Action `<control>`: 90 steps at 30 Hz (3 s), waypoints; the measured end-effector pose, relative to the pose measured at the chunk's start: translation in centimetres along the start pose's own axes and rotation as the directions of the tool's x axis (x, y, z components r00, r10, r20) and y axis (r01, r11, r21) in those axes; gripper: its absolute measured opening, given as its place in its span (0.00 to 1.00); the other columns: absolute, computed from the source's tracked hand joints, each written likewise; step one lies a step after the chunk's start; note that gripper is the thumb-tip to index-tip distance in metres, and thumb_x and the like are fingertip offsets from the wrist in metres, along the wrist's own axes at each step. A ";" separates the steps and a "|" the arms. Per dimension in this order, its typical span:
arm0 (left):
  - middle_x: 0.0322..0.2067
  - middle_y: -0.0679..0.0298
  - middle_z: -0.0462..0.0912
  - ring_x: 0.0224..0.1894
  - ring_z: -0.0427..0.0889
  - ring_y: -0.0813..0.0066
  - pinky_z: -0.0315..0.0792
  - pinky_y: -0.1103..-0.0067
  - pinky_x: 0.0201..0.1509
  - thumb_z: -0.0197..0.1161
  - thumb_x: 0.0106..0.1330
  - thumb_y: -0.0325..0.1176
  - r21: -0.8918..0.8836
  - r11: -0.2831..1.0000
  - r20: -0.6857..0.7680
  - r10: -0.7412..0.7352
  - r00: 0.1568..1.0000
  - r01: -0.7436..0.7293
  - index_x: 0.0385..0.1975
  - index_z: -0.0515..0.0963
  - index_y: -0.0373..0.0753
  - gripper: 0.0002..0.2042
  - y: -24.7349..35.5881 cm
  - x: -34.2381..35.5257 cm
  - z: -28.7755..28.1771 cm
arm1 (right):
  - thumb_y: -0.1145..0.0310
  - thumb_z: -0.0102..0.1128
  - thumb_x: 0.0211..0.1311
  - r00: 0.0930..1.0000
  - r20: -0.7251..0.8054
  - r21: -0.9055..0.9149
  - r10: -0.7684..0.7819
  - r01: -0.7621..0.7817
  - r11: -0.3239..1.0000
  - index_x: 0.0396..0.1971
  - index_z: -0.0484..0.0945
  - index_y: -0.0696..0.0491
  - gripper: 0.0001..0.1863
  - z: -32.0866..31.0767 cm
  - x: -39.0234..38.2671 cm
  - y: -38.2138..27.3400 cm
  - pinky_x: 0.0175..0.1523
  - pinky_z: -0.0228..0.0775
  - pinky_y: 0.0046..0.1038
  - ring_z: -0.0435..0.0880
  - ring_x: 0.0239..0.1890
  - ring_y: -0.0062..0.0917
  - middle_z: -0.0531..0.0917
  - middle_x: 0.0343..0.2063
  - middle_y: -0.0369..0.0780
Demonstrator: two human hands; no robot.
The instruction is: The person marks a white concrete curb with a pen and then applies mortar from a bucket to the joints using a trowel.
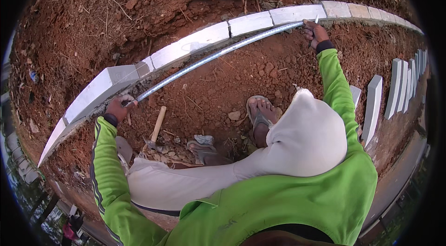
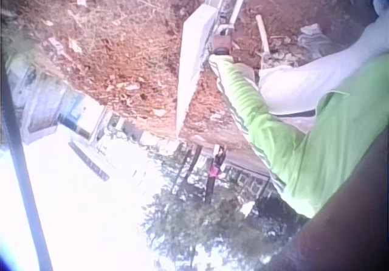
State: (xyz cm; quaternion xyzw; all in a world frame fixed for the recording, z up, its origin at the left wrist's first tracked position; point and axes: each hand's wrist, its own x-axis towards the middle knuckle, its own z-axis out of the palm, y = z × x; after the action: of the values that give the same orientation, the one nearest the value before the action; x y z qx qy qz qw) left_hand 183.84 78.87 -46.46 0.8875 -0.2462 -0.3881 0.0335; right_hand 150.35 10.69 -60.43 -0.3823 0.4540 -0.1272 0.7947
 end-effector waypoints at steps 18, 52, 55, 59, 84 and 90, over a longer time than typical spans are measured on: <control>0.35 0.57 0.87 0.42 0.84 0.59 0.73 0.67 0.52 0.64 0.68 0.43 0.013 0.994 -0.185 0.110 0.977 -0.110 0.38 0.86 0.42 0.12 -9.9 4.5 1.4 | 0.67 0.62 0.68 0.813 -0.564 0.102 -0.145 0.242 0.965 0.35 0.77 0.49 0.04 -21.4 13.2 -7.9 0.22 0.54 0.23 0.62 0.17 0.18 0.69 0.20 0.28; 0.37 0.51 0.85 0.43 0.83 0.50 0.74 0.64 0.53 0.69 0.63 0.37 0.046 0.999 -0.462 0.045 0.886 -0.027 0.36 0.85 0.39 0.09 -16.5 8.3 5.4 | 0.64 0.66 0.65 0.851 -0.506 -0.092 -0.141 0.109 0.990 0.37 0.79 0.53 0.09 -10.2 6.7 -1.8 0.21 0.59 0.26 0.73 0.20 0.21 0.84 0.27 0.36; 0.38 0.50 0.84 0.44 0.82 0.47 0.73 0.63 0.53 0.70 0.63 0.39 0.134 0.991 -0.484 0.066 0.872 0.000 0.37 0.85 0.39 0.11 -15.4 7.7 5.5 | 0.65 0.66 0.66 0.789 -0.600 -0.073 -0.131 0.109 0.991 0.38 0.81 0.57 0.10 -10.3 7.2 -0.7 0.30 0.70 0.28 0.83 0.31 0.23 0.87 0.34 0.38; 0.42 0.48 0.84 0.47 0.81 0.46 0.72 0.63 0.56 0.68 0.65 0.42 -0.001 1.000 -0.466 -0.015 0.885 0.016 0.37 0.86 0.41 0.11 -14.0 9.3 5.9 | 0.60 0.64 0.69 0.756 -0.569 -0.502 -0.322 -0.009 0.865 0.33 0.83 0.55 0.13 -14.3 9.4 -4.7 0.27 0.68 0.28 0.80 0.25 0.23 0.86 0.30 0.39; 0.48 0.51 0.84 0.54 0.81 0.49 0.75 0.59 0.59 0.58 0.69 0.54 0.167 0.842 -0.546 -0.354 0.759 0.513 0.47 0.84 0.45 0.21 -7.0 6.2 4.6 | 0.54 0.33 0.76 0.907 -0.406 -0.304 -0.111 -0.019 0.952 0.69 0.66 0.49 0.28 -19.0 19.5 -4.1 0.68 0.57 0.38 0.72 0.63 0.31 0.75 0.64 0.34; 0.48 0.54 0.84 0.55 0.81 0.54 0.77 0.59 0.57 0.58 0.69 0.56 0.158 0.814 -0.534 -0.406 0.742 0.559 0.47 0.84 0.44 0.23 -2.9 7.2 2.7 | 0.56 0.35 0.76 0.887 -0.407 -0.356 -0.220 0.068 0.932 0.70 0.65 0.47 0.27 -22.2 20.0 -6.0 0.66 0.60 0.36 0.71 0.64 0.32 0.73 0.66 0.36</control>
State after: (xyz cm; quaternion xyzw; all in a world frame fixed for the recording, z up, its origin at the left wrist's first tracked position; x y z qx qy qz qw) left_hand 187.33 78.46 -53.87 0.9817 -0.0462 -0.1092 -0.1487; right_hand 144.20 -15.27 -75.11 -0.5048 0.6064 -0.1914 0.5838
